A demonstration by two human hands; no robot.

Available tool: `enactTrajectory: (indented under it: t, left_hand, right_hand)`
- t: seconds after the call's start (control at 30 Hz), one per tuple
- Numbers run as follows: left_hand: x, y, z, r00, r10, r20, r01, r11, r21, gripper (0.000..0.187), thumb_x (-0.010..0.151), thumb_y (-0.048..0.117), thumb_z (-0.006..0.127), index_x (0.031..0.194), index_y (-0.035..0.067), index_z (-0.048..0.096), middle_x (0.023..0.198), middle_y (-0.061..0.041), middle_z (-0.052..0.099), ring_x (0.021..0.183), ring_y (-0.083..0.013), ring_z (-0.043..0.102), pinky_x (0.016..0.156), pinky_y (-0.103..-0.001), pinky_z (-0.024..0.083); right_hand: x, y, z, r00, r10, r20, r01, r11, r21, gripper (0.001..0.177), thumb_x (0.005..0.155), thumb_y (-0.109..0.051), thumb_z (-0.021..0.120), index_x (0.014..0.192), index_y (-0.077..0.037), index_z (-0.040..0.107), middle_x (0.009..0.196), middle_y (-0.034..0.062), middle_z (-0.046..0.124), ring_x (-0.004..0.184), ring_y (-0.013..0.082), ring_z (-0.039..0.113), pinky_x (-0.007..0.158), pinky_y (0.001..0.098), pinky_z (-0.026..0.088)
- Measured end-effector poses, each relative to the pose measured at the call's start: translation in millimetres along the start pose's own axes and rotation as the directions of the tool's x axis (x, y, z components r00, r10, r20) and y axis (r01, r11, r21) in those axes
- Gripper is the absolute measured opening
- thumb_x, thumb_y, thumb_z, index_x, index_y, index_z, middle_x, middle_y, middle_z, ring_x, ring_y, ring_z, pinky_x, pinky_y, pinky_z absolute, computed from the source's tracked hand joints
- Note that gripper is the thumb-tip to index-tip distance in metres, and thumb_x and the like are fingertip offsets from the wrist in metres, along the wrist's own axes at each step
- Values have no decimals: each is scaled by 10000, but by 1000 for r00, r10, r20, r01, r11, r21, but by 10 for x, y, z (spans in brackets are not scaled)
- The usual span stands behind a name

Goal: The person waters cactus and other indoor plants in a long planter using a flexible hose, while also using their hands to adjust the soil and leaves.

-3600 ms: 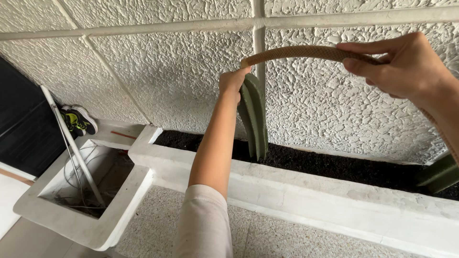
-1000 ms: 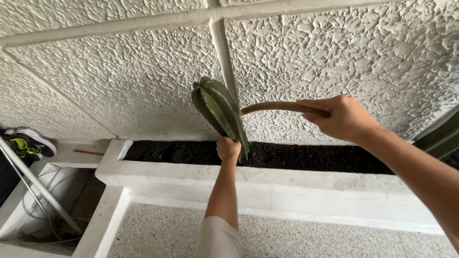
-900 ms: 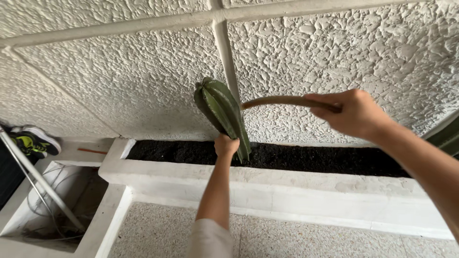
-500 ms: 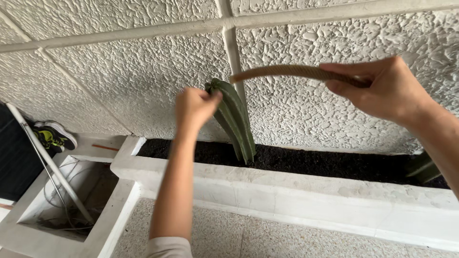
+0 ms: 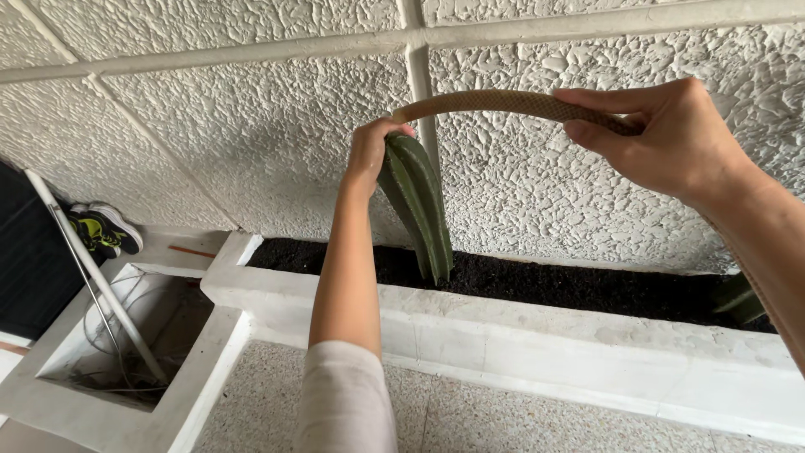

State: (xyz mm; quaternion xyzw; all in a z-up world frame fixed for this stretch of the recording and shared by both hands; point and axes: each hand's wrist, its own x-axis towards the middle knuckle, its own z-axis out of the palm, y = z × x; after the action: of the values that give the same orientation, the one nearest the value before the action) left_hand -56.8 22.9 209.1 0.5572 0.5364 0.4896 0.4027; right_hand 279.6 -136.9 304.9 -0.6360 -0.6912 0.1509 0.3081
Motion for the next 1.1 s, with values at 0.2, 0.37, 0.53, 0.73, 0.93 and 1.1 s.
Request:
enactTrajectory:
  t: [0.2,0.37,0.53,0.73,0.93,1.1]
  left_hand:
    - [44,-94,-36,980,115,165,-89,984,-155,284,896,350,572,774,148,729,602,-4,636,465,-127,550,479,-292,452]
    - [230,-389,-63,984,32,176,25,951,-310,382,950,498,596,778,173,699,659,-6,649,547,-157,553,610,-321,476]
    - [450,-1087,-37,996,-86,28,89,903,-420,510,971,596,494,826,142,675,762,-56,667,747,-217,631,875,-421,467]
    - [328,-2387,34,902,-429,-42,429,903,-4,308,993,359,511,1107,120,668,1097,-46,647,1025,-197,567,994,-458,417]
    - [195,-3539,322,829,-559,26,559,829,-13,260,960,357,610,999,102,644,814,-10,556,692,-167,474,586,-338,411]
    - [55,-4019,637,826,-560,60,560,828,22,420,988,434,594,889,25,594,682,-23,456,558,-166,420,464,-337,334]
  right_hand:
    - [35,35,54,1000,-6,0,6,1000,28,304,939,-301,700,1236,-255,742,701,64,741,469,146,561,426,334,448]
    - [23,-48,90,997,66,26,-65,998,-25,305,956,-328,704,1256,-281,729,722,83,747,466,129,545,481,318,452]
    - [-2,-50,243,970,227,87,-229,973,13,315,970,-357,706,1283,-323,700,783,83,757,446,131,471,415,300,435]
    - [-38,129,522,925,332,187,-328,943,-53,357,983,-373,669,1339,-383,640,767,80,753,422,147,388,397,287,356]
    - [-52,372,911,908,322,269,-312,947,-82,351,976,-344,682,1327,-353,668,760,89,760,407,134,390,383,277,359]
    - [-149,545,1346,850,386,358,-350,922,-164,340,1014,-364,607,1347,-432,621,858,-4,785,412,113,367,378,259,329]
